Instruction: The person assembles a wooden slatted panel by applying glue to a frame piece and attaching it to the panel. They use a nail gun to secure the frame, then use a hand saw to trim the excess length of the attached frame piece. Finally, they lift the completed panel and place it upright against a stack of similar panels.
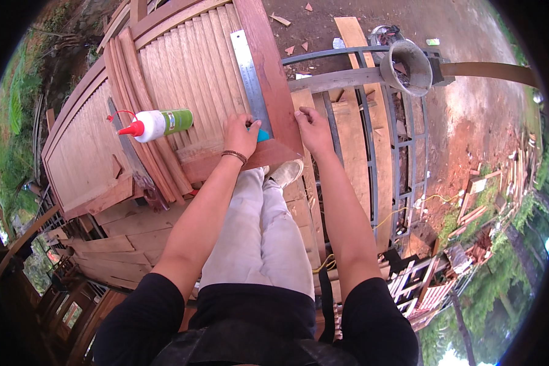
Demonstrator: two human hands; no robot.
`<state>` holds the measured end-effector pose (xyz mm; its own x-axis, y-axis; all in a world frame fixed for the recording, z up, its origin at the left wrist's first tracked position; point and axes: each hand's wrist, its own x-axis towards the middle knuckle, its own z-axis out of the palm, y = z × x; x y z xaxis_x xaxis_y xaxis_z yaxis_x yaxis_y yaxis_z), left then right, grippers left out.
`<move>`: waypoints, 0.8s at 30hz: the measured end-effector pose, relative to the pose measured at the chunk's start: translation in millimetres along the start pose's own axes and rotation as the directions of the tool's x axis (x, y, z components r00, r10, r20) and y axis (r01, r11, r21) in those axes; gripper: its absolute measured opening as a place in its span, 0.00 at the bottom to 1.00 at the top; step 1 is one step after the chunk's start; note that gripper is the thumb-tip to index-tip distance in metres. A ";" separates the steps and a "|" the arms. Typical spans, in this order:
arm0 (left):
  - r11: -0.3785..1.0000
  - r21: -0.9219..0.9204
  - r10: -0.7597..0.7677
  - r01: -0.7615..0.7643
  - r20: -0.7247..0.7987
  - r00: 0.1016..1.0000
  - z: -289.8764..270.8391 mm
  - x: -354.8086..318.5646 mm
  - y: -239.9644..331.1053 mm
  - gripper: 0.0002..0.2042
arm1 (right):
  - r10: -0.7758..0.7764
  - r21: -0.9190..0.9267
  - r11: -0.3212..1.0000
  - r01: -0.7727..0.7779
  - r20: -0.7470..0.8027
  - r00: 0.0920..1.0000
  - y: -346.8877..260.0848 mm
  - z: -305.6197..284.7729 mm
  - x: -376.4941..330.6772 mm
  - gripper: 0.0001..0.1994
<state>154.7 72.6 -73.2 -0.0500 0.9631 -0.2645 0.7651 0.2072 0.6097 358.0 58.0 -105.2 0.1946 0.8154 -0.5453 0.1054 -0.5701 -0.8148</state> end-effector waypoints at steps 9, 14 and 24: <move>0.999 0.008 0.042 -0.042 -0.042 0.998 0.0 -3.1 -0.6 0.09 | -0.040 -0.041 0.998 0.040 0.009 0.999 -8.0 4.7 -2.4 0.24; 0.999 0.001 0.047 -0.047 -0.053 0.997 0.1 -4.9 -1.3 0.09 | -0.041 -0.065 0.997 0.041 -0.002 0.999 -12.8 5.5 -6.1 0.24; 0.999 0.020 0.046 -0.045 -0.037 0.998 0.2 -4.1 1.2 0.09 | -0.021 -0.088 0.996 0.022 0.004 1.000 -8.9 7.1 -3.4 0.23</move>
<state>155.9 68.9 -71.5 -0.0384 0.9773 -0.2082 0.7794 0.1597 0.6058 349.5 61.1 -97.6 0.1880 0.8277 -0.5287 0.1951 -0.5590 -0.8058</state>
